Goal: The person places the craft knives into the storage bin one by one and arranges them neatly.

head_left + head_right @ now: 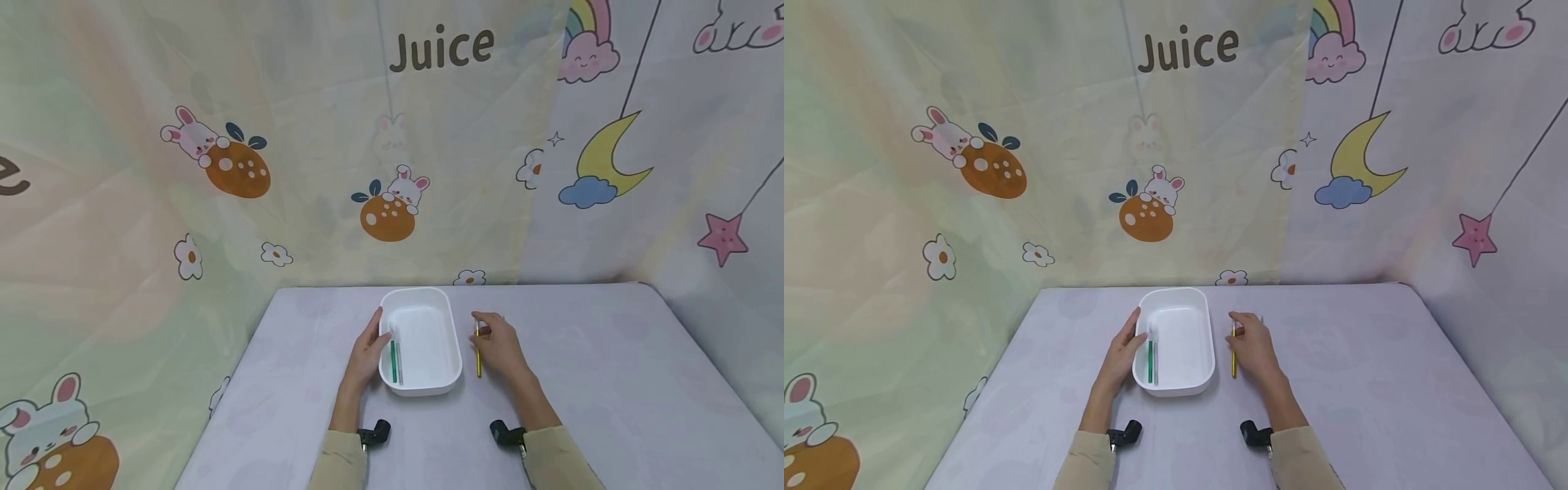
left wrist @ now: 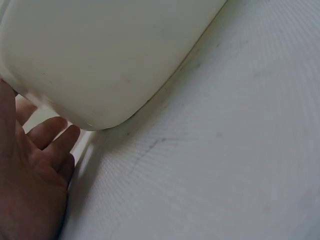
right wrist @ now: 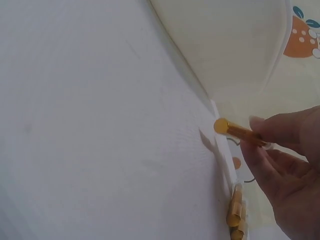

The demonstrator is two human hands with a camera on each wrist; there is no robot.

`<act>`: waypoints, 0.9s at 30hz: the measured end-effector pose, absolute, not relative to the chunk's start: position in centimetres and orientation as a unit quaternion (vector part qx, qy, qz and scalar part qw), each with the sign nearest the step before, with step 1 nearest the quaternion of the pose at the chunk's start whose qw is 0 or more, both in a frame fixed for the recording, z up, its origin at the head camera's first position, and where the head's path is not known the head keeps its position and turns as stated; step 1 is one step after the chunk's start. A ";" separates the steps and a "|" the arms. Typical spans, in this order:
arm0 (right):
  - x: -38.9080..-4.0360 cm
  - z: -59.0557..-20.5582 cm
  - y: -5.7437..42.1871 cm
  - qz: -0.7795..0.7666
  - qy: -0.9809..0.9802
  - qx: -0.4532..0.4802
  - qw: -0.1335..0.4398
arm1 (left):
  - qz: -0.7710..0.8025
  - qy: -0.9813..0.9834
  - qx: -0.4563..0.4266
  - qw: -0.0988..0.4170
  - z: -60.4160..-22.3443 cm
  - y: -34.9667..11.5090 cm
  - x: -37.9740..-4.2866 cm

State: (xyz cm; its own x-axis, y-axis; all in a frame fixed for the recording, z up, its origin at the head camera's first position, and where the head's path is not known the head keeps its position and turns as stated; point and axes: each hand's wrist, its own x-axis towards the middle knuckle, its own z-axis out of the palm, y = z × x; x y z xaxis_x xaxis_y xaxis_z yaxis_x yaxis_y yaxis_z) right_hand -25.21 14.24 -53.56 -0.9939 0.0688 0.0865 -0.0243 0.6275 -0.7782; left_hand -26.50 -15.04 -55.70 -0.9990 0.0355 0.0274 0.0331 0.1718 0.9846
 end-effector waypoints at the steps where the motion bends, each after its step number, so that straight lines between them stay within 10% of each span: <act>1: -25.2 -53.6 14.2 0.433 -0.900 -0.013 0.054 | 0.643 0.766 0.023 0.001 -55.7 -15.0 -26.5; 27: -25.3 -52.6 14.7 0.467 -0.883 0.000 0.057 | 0.640 0.768 0.022 -0.002 -56.1 -15.1 -26.7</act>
State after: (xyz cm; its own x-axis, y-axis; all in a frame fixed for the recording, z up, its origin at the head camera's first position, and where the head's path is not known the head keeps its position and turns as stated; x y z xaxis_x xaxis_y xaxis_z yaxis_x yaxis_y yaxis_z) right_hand -25.25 14.70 -52.64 -0.9935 0.0539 0.1003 -0.0525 0.5645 -0.8237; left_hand -26.66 -15.10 -56.06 -0.9990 0.0313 0.0324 0.0375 0.1793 0.9831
